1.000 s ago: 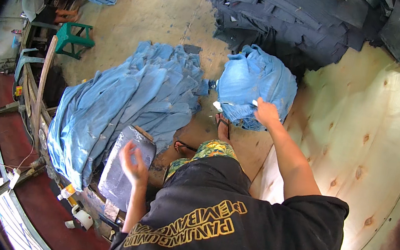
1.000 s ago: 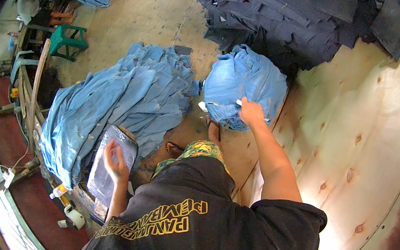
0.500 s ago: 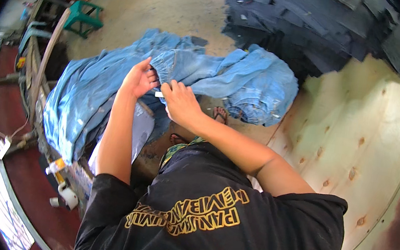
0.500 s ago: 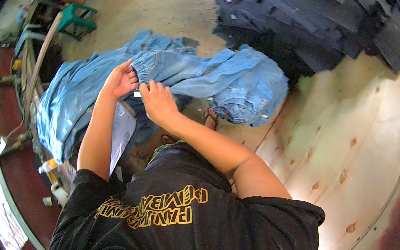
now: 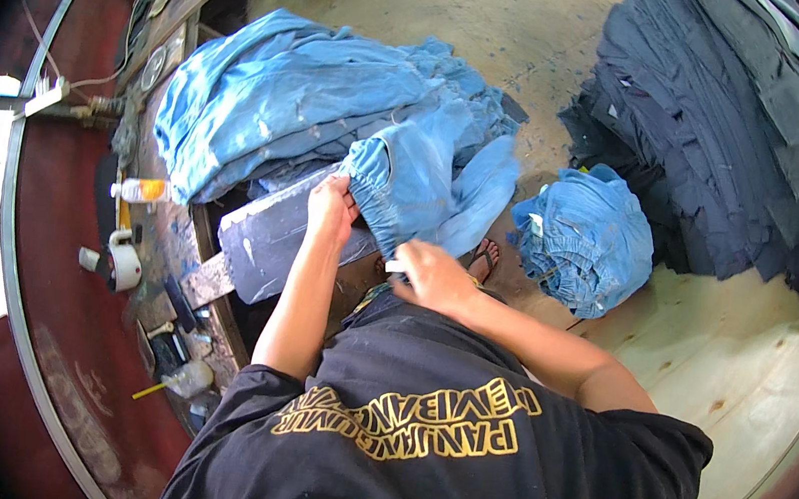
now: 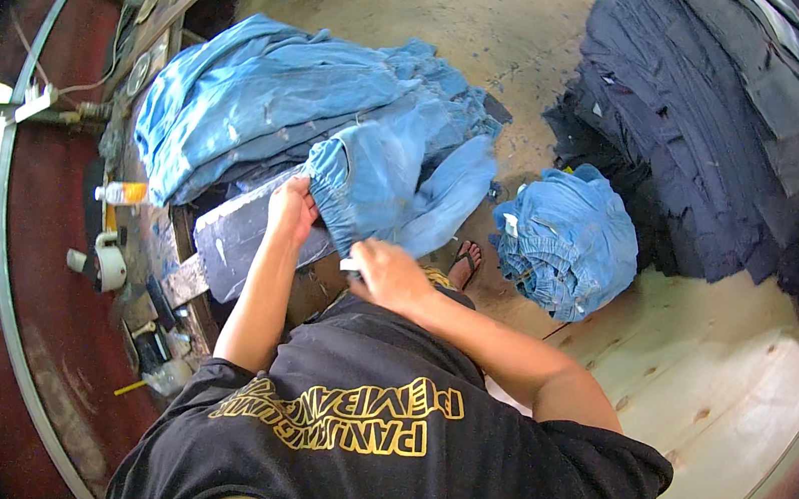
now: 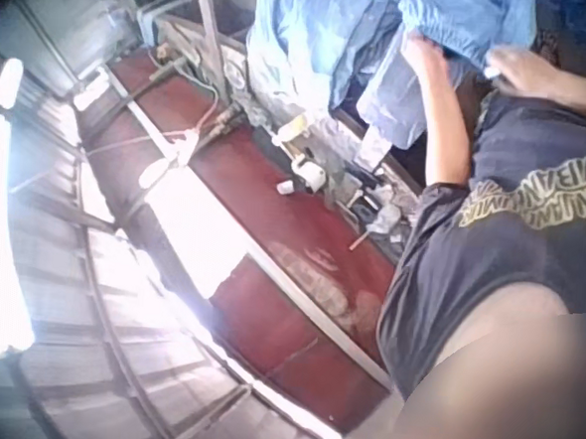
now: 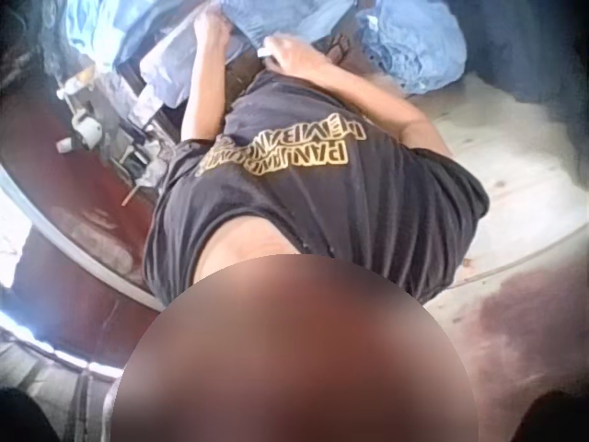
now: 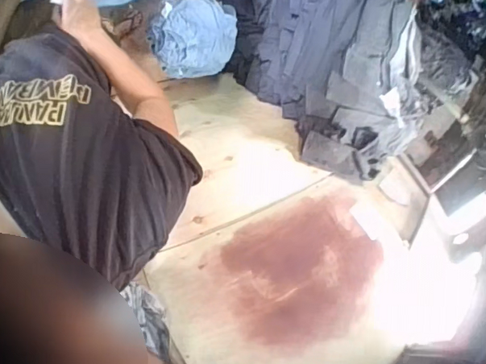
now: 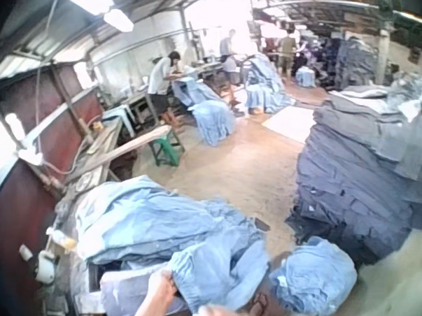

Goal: The person uses a white chalk-like tool to mark and pull threads on a pair of light blue jeans, creating distressed holes. They repeatedly mark areas, pull threads, and inspect the fabric to achieve a worn look.

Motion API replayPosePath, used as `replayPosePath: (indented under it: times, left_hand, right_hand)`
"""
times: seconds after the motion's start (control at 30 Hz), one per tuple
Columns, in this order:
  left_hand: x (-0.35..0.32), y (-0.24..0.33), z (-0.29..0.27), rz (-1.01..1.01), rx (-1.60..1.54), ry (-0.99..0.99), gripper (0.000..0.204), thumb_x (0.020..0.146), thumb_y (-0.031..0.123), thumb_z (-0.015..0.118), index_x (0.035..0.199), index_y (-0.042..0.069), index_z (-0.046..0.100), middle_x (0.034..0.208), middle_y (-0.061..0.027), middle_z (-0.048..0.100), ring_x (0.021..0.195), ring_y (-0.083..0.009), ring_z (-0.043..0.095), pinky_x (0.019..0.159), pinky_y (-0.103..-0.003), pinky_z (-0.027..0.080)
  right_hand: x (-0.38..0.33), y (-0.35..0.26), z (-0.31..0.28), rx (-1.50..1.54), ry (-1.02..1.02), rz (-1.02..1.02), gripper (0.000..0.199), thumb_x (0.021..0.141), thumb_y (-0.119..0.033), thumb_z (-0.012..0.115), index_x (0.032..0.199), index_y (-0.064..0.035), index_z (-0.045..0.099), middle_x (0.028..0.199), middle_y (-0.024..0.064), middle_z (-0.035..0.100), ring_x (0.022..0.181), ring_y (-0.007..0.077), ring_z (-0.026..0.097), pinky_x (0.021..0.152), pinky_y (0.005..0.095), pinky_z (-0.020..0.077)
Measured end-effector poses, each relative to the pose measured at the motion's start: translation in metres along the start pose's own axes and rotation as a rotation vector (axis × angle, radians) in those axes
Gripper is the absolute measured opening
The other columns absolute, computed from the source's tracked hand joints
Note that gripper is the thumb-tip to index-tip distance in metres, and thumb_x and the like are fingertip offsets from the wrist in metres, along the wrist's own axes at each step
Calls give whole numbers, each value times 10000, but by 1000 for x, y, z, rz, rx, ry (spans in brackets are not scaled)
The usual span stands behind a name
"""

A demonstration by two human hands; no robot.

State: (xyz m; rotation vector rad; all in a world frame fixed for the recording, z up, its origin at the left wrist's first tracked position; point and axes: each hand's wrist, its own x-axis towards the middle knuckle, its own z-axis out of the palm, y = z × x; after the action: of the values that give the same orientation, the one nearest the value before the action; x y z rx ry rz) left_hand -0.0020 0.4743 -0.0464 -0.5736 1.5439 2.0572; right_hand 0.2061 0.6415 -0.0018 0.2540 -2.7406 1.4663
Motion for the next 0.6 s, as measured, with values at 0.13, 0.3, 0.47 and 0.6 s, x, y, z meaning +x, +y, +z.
replayPosePath:
  times: [0.13,0.3,0.47,0.6]
  left_hand:
    - [14,60,-100,201,258,172,126,906,152,656,782,137,639,615,37,469,477,-103,413,421,-312,338]
    - [-20,106,-197,153,174,392,175,977,235,680,1031,69,696,886,-8,680,714,-133,608,631,-307,509]
    - [-45,44,-176,351,896,641,586,972,483,732,1220,-45,673,1112,-173,742,1024,-300,673,927,-419,517]
    - [-37,58,-208,726,1023,957,435,1026,463,668,1191,61,656,1080,-249,743,1015,-479,705,872,-518,540]
  right_hand:
    - [61,-22,12,142,-365,-148,358,980,-298,713,1144,-15,566,993,199,688,988,443,660,855,515,549]
    - [160,22,-33,-85,153,-301,258,963,-257,716,1093,-63,606,1147,171,719,1118,375,679,906,470,561]
    - [217,79,-56,-348,-74,-310,394,963,-446,725,1053,-86,595,1055,170,731,1014,400,709,820,500,565]
    - [227,70,-26,-369,-186,-273,481,992,-543,652,1016,-71,568,999,199,738,961,430,729,791,529,581]
